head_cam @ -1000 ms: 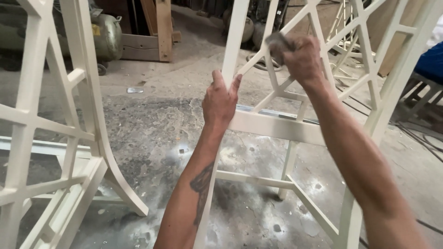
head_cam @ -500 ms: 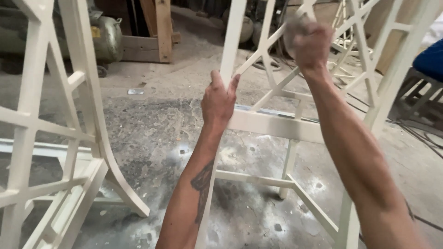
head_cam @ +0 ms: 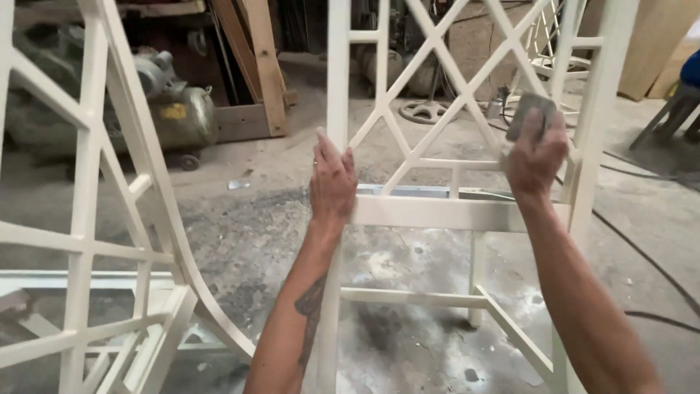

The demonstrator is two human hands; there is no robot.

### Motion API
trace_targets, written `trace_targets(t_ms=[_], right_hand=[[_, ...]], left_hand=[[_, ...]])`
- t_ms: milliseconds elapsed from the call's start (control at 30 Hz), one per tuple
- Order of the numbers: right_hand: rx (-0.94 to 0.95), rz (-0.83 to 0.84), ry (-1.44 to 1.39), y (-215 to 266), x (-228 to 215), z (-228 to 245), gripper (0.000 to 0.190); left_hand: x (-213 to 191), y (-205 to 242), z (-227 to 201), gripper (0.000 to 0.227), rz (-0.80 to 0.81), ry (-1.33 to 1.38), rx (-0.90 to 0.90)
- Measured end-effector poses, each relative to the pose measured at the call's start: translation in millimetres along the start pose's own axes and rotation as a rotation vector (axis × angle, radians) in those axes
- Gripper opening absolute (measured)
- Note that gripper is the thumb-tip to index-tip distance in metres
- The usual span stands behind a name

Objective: Sanding the backrest of a white-painted wooden chair frame using a sanding block.

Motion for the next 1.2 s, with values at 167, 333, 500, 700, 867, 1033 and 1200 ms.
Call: trace_targets(t_ms=[167, 333, 500, 700, 867, 1033, 1200], right_hand=[[-0.006, 0.022, 0.070, 12.5, -32.6, -61.1, 0.028], [0.043, 0.054, 0.009, 33.2, -47.4, -55.5, 0.028], [0.012, 0.068, -0.016, 67.3, -54.0, -78.3, 0.025], [0.186, 0.335, -0.198, 76.2, -38.9, 22.4, 0.018], [0.344, 0.605, -0.242, 81.3, 2.4, 48.9, 0.041], [0.440, 0.736, -0.217, 91.0, 48.0, 80.1, 0.066], [0.277, 0.450, -0.308, 108.6, 97.8, 84.7, 0.027]], left_hand=[[20.4, -34.7, -13.8, 0.058, 0.004, -0.105, 0.001], [32.8, -49.6, -2.4, 0.059, 0.025, -0.171, 0.040], [13.0, 10.1, -2.0, 0.060, -0.009, -0.198, 0.070], [2.4, 61.2, 14.9, 0.051, -0.002, -0.258, 0.072], [13.4, 29.1, 18.1, 0.042, 0.017, -0.197, 0.000], [21.8, -13.4, 7.3, 0.055, -0.031, 0.073, -0.118], [22.7, 4.1, 36.7, 0.060, 0.109, 0.438, -0.433]])
Point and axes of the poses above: each hand's wrist, its own y-axis away from the middle knuckle, its own x-axis out of the palm, z = x × y, the point moved 4 cm from there along -y, towards the middle knuckle, and after that the axes turned 11 degrees about -z, right-handed, at the moved point
